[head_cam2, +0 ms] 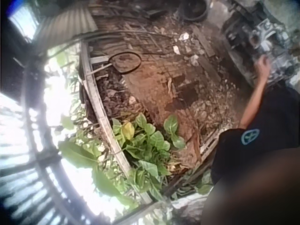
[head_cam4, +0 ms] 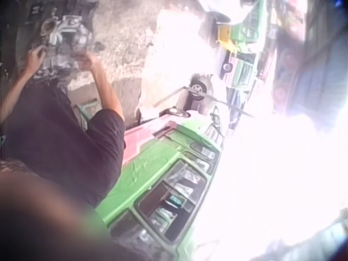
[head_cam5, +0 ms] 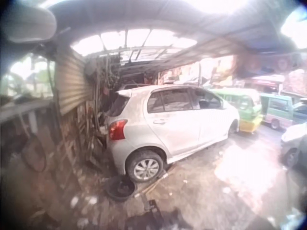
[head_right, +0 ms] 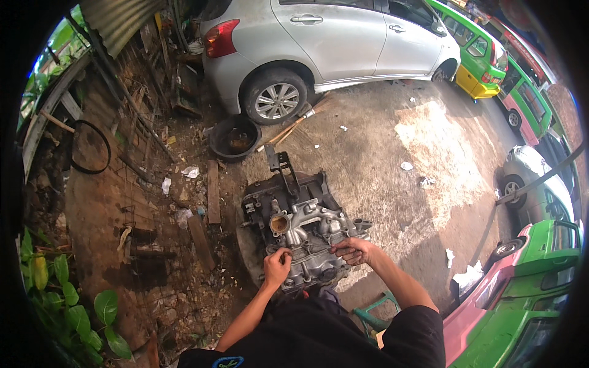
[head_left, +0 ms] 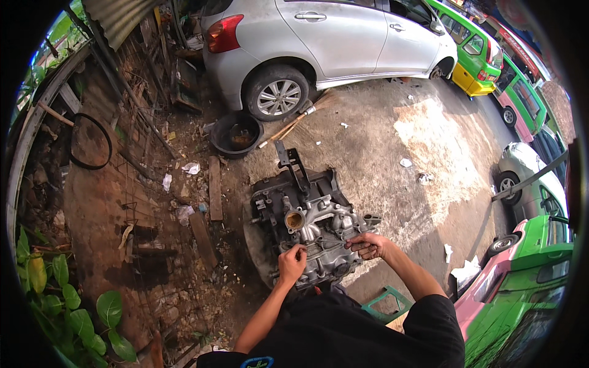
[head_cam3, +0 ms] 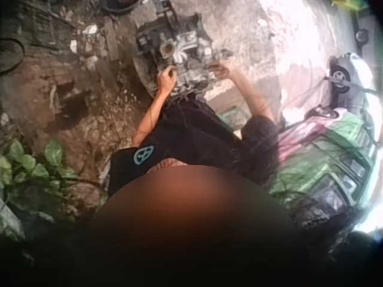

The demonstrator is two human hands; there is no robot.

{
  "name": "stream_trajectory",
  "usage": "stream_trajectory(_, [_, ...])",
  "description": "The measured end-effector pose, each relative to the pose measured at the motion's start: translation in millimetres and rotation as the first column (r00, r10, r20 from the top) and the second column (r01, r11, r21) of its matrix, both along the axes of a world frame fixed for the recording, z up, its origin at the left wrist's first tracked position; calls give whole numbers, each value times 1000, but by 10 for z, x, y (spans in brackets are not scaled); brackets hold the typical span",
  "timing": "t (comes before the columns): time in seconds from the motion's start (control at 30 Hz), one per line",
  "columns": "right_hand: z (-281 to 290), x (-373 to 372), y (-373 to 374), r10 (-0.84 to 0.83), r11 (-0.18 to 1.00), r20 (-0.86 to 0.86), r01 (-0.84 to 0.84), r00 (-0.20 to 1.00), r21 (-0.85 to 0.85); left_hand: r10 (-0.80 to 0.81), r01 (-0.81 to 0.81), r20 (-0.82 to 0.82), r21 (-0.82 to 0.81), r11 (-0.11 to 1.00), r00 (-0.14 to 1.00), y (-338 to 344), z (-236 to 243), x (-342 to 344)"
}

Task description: The person uses a wrench to loosen and remove bolts from a car engine block resting on a tire. They repeatedly reposition the engine and continue removing bolts from different sections.

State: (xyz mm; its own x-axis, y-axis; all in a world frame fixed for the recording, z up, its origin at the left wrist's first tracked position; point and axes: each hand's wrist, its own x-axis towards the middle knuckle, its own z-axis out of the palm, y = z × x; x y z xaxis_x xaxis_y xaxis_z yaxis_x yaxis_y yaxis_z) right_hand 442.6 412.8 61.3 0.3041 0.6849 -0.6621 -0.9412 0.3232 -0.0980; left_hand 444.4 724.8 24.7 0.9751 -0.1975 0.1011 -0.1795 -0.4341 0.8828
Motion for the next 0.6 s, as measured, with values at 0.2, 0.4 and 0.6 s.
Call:
stream_trajectory(0.2, [156, -245, 303, -230, 973, -67, 229, 971, -21, -8, 8, 2, -3, 1000, 1000, 4, -24, 18])
stream_trajectory(0.4, [270, -298, 481, -252, 964, -11, 250, 968, -93, 36, -35, 48, -29, 999, 998, -32, -49, 2])
stream_trajectory(0.6, [295, -285, 410, -3, 963, 199, 57, 980, -264, 21, -17, 69, -53, 998, 997, -27, -60, -13])
